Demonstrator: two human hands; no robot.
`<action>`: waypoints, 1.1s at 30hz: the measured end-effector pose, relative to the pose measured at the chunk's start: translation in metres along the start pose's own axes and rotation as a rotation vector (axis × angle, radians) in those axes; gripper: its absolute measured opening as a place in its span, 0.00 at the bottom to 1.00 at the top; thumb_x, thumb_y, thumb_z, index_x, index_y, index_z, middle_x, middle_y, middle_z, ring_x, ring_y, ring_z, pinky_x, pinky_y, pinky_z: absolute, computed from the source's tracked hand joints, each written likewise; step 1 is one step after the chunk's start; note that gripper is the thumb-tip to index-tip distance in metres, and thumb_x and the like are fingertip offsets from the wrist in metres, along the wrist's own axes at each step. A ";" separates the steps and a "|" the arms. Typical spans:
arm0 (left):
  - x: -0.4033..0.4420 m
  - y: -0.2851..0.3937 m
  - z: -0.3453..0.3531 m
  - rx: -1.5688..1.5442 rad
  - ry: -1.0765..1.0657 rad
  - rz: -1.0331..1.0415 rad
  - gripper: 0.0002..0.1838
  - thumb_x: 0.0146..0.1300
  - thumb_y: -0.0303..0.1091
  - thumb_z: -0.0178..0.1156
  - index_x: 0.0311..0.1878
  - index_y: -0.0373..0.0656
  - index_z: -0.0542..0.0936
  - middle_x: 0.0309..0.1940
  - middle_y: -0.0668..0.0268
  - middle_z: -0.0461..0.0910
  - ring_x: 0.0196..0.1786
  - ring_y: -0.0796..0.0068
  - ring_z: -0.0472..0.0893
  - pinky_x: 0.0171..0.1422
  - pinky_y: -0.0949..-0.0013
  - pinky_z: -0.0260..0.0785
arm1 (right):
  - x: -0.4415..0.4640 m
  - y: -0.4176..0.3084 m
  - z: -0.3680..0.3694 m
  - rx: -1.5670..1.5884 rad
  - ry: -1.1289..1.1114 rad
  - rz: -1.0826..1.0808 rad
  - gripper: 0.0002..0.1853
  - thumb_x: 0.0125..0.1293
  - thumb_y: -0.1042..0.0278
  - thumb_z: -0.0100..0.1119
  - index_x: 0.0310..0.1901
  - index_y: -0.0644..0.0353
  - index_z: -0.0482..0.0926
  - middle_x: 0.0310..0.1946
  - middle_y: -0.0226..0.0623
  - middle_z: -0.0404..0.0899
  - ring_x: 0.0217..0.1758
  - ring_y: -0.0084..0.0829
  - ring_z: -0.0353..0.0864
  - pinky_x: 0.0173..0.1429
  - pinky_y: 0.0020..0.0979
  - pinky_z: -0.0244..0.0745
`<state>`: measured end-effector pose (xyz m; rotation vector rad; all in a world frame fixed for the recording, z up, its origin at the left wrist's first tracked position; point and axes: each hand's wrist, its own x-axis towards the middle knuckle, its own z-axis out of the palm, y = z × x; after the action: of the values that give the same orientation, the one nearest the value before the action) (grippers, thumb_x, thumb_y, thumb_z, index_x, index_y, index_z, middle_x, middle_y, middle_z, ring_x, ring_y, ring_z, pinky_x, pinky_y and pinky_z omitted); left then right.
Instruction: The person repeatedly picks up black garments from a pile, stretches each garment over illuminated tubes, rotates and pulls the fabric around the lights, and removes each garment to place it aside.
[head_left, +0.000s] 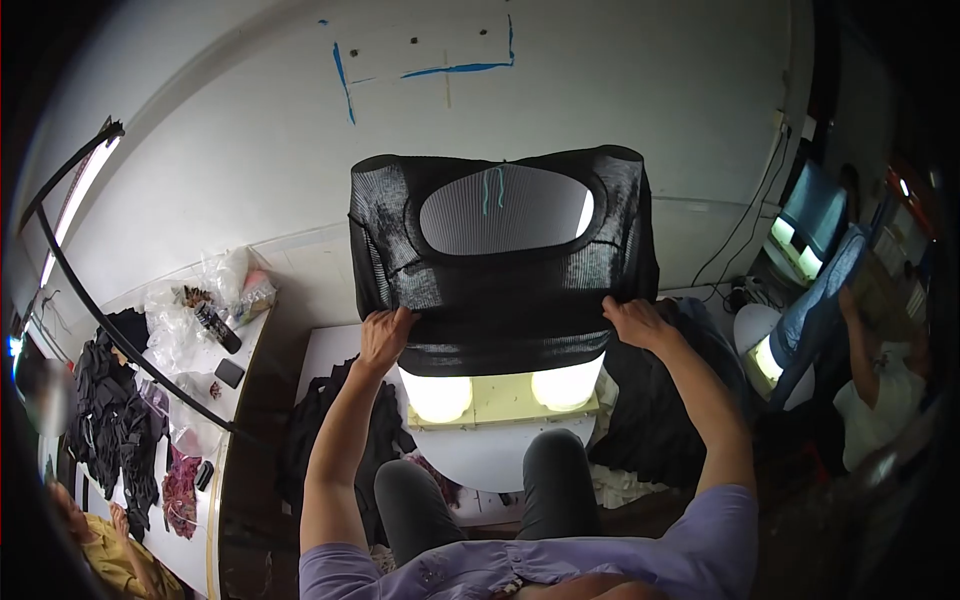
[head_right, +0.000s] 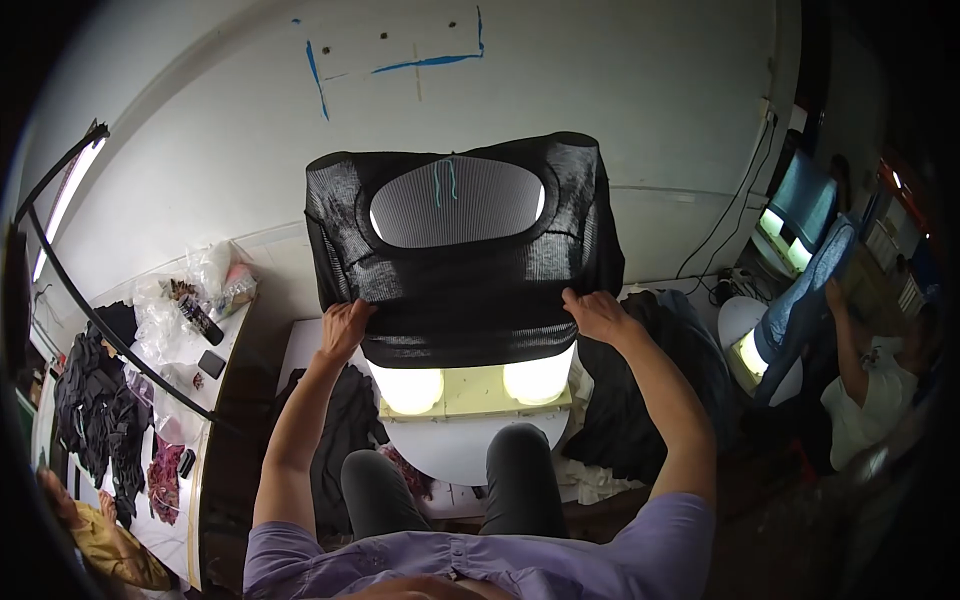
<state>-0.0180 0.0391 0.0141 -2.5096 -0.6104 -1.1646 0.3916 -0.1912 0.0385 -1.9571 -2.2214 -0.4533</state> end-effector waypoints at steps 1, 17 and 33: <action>-0.006 0.000 -0.002 -0.010 -0.023 -0.020 0.13 0.59 0.35 0.61 0.25 0.45 0.68 0.14 0.65 0.72 0.20 0.63 0.76 0.28 0.61 0.64 | -0.004 -0.004 0.002 -0.018 -0.118 0.077 0.08 0.68 0.65 0.48 0.42 0.61 0.66 0.19 0.49 0.78 0.27 0.49 0.80 0.32 0.45 0.73; -0.074 -0.001 0.020 0.018 -0.202 -0.231 0.16 0.60 0.46 0.60 0.23 0.46 0.72 0.12 0.59 0.74 0.19 0.58 0.79 0.20 0.59 0.67 | -0.023 -0.029 0.033 0.066 -0.487 0.260 0.12 0.69 0.64 0.45 0.48 0.61 0.68 0.37 0.53 0.80 0.47 0.53 0.78 0.54 0.49 0.68; -0.089 -0.002 0.020 0.003 -0.301 -0.277 0.16 0.62 0.47 0.57 0.28 0.45 0.75 0.14 0.57 0.76 0.21 0.55 0.79 0.22 0.57 0.69 | -0.025 -0.040 0.035 0.075 -0.579 0.289 0.14 0.68 0.66 0.44 0.52 0.63 0.69 0.46 0.55 0.78 0.55 0.54 0.74 0.60 0.51 0.64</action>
<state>-0.0578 0.0278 -0.0669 -2.6819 -1.0643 -0.8682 0.3590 -0.2072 -0.0074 -2.5540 -2.1254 0.2682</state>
